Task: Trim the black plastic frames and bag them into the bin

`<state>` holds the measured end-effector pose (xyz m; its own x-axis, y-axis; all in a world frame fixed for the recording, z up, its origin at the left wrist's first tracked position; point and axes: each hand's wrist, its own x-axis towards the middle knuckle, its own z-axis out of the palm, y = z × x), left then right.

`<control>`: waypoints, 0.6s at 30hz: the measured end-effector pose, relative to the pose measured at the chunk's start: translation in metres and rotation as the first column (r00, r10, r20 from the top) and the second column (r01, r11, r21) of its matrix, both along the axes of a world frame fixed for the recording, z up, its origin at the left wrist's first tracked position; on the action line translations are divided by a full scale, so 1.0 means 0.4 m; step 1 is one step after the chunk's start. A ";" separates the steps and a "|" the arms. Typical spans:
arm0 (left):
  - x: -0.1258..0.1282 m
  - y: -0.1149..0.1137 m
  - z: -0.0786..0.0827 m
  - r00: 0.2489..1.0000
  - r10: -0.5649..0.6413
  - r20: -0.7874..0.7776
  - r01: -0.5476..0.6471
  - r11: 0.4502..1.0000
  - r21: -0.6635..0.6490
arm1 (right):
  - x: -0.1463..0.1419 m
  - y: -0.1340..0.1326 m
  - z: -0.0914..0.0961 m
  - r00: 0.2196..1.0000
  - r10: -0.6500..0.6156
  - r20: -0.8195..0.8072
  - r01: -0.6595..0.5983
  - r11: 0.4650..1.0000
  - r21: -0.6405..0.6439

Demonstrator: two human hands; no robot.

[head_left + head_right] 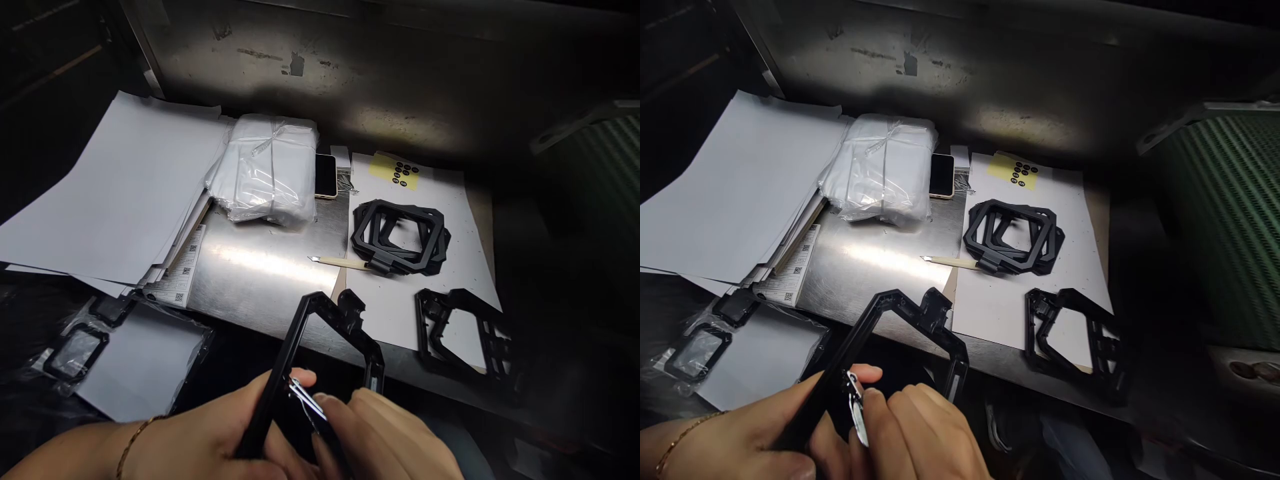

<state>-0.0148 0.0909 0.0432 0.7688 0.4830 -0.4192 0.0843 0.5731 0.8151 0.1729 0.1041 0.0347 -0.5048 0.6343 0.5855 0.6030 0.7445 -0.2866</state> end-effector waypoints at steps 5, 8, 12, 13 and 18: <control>0.002 -0.010 -0.009 0.999 0.023 0.028 -0.023 1.000 -0.016 | -0.002 -0.003 -0.003 0.999 0.018 -0.039 -0.020 0.998 -0.064; 0.006 -0.009 -0.009 0.999 0.045 0.017 -0.045 0.999 0.008 | 0.000 -0.001 0.001 0.998 0.053 -0.027 -0.056 0.991 -0.121; 0.009 -0.001 -0.004 0.998 0.044 0.036 -0.044 0.999 -0.010 | -0.004 -0.004 -0.001 0.999 0.024 -0.047 -0.030 0.990 -0.137; 0.009 0.001 -0.003 0.997 0.048 0.053 -0.047 0.999 -0.022 | -0.007 -0.006 -0.002 0.998 0.004 -0.065 -0.012 0.991 -0.131; 0.014 0.008 0.000 0.989 0.081 0.122 -0.084 0.996 0.014 | -0.005 -0.012 0.008 0.999 0.018 -0.038 -0.029 0.959 -0.284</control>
